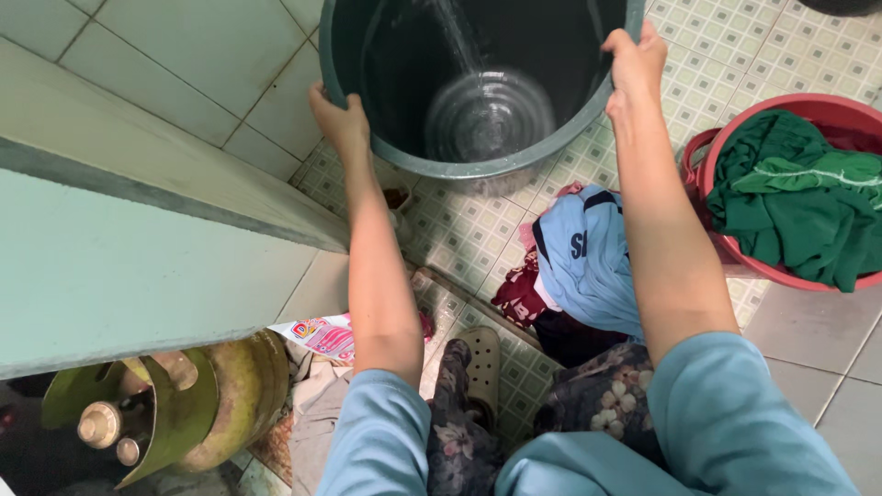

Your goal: The person sorts clothes into a red bucket and a black bucket while by hand while sitting on the floor, and uses a scoop to transfer water from a large grey bucket to the smaller ones.

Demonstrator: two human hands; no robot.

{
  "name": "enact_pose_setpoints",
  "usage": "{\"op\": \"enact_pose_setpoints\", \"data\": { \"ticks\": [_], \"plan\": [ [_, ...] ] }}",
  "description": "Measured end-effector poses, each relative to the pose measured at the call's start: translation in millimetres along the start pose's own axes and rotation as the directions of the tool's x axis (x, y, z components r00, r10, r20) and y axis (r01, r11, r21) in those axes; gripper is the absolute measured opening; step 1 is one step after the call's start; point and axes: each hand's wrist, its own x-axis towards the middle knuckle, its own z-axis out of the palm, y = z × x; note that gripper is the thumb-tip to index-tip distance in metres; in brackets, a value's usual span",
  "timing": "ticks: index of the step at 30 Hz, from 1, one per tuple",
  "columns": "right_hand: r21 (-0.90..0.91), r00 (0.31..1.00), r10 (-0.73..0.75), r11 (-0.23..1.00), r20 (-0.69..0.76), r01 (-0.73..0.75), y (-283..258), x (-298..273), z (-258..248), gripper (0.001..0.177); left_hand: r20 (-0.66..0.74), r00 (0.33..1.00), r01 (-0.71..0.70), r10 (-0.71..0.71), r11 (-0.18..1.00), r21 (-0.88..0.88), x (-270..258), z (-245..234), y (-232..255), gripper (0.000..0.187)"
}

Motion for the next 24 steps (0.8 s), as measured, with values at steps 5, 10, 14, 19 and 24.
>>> {"op": "enact_pose_setpoints", "data": {
  "ticks": [5,10,14,19,24],
  "plan": [
    [-0.082,0.998,0.064,0.995,0.022,-0.062,18,12,-6,0.029,-0.075,0.989,0.115,-0.126,0.984,-0.139,-5,14,-17,0.043],
    [-0.359,0.993,0.117,0.928,0.014,-0.104,15,15,-36,0.082,-0.217,0.975,0.024,-0.055,0.990,-0.142,-5,66,-33,0.047],
    [-0.573,0.989,0.131,0.807,-0.063,-0.144,-13,0,-90,0.103,-0.374,0.921,0.076,-0.113,0.991,-0.111,9,76,-44,0.061],
    [-0.652,0.986,0.044,0.745,-0.163,-0.141,-50,-21,-160,0.099,-0.321,0.912,0.201,-0.256,0.960,-0.196,8,55,-10,0.054],
    [-0.697,0.976,0.015,0.697,-0.218,-0.166,-30,-16,-187,0.100,-0.276,0.941,0.182,-0.197,0.980,-0.081,8,43,-3,0.049]
  ]
}}
